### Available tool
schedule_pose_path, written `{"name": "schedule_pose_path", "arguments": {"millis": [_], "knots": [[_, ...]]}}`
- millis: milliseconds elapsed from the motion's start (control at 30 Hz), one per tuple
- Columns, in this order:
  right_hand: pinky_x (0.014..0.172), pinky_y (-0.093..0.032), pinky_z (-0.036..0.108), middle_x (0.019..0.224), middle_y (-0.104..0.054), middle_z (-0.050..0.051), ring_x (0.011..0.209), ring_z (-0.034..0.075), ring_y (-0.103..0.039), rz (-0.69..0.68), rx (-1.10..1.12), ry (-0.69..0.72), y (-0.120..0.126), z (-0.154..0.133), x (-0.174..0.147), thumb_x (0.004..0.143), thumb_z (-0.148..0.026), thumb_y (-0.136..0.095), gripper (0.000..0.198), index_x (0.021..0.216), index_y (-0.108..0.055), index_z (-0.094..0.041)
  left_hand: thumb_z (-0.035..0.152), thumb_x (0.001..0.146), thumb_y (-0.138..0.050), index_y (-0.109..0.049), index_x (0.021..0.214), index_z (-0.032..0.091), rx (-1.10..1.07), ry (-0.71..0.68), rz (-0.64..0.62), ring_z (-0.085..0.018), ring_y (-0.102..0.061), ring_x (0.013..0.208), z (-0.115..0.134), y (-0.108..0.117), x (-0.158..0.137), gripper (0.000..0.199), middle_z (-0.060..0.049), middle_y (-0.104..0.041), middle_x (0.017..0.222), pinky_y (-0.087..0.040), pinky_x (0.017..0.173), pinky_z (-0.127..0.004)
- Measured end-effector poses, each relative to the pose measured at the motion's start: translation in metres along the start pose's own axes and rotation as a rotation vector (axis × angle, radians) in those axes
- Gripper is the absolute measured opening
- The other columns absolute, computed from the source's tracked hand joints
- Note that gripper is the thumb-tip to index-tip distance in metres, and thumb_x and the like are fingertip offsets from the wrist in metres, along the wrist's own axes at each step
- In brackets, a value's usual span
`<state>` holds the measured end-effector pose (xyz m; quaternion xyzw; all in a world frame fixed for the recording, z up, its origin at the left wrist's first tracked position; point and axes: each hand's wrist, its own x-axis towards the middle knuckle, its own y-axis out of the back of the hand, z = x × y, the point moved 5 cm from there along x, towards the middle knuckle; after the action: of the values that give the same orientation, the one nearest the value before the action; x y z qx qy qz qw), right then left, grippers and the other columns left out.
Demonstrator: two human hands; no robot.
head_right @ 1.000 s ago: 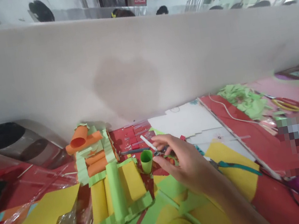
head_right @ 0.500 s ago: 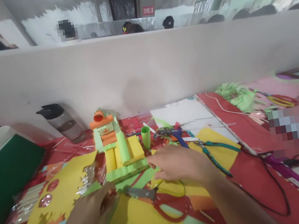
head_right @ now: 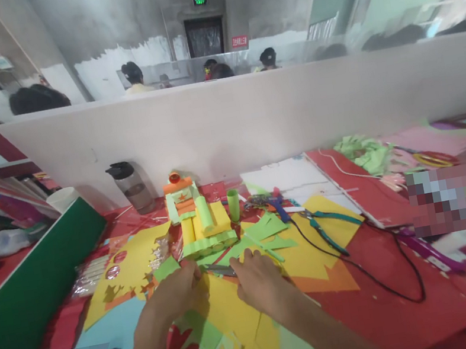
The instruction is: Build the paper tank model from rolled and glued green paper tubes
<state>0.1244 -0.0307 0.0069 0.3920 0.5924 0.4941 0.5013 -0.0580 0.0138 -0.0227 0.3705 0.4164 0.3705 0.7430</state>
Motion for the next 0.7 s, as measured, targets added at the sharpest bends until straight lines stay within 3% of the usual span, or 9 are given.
{"name": "schedule_pose_path", "arguments": {"millis": [167, 367, 567, 700], "knots": [[0.076, -0.044, 0.037, 0.102, -0.063, 0.019, 0.098, 0.035, -0.062, 0.009, 0.003, -0.034, -0.002, -0.003, -0.001, 0.079, -0.017, -0.053, 0.042, 0.12, -0.06, -0.015, 0.028, 0.072, -0.061, -0.052, 0.079, 0.023, -0.014, -0.03, 0.008, -0.018, -0.055, 0.068, 0.003, 0.005, -0.004, 0.012, -0.001, -0.062, 0.08, -0.026, 0.056, -0.028], [0.08, -0.042, 0.037, 0.106, -0.062, 0.019, 0.1, 0.034, -0.06, -0.017, 0.054, -0.043, -0.002, 0.013, -0.003, 0.079, -0.014, -0.051, 0.043, 0.12, -0.063, -0.017, 0.016, 0.066, -0.053, -0.039, 0.063, 0.02, -0.025, -0.14, 0.025, -0.014, -0.04, 0.058, 0.006, 0.004, -0.003, 0.016, 0.001, -0.046, 0.065, -0.018, 0.056, -0.03], [0.078, -0.039, 0.034, 0.101, -0.062, 0.014, 0.096, 0.03, -0.06, -0.01, 0.121, -0.045, 0.009, 0.025, -0.013, 0.078, -0.014, -0.051, 0.039, 0.113, -0.065, -0.022, 0.018, 0.071, -0.055, -0.043, 0.064, 0.02, -0.031, -0.184, 0.01, -0.016, -0.047, 0.062, 0.005, 0.003, 0.0, 0.015, 0.0, -0.052, 0.068, -0.022, 0.056, -0.029], [0.068, -0.036, 0.032, 0.096, -0.062, 0.013, 0.084, 0.027, -0.062, -0.017, 0.115, -0.16, 0.027, 0.068, -0.019, 0.081, -0.02, -0.05, 0.029, 0.105, -0.065, -0.023, 0.022, 0.08, -0.053, -0.053, 0.069, 0.02, -0.051, -0.172, 0.012, -0.018, -0.053, 0.065, 0.007, 0.008, -0.002, 0.01, -0.002, -0.059, 0.071, -0.027, 0.059, -0.029]]}}
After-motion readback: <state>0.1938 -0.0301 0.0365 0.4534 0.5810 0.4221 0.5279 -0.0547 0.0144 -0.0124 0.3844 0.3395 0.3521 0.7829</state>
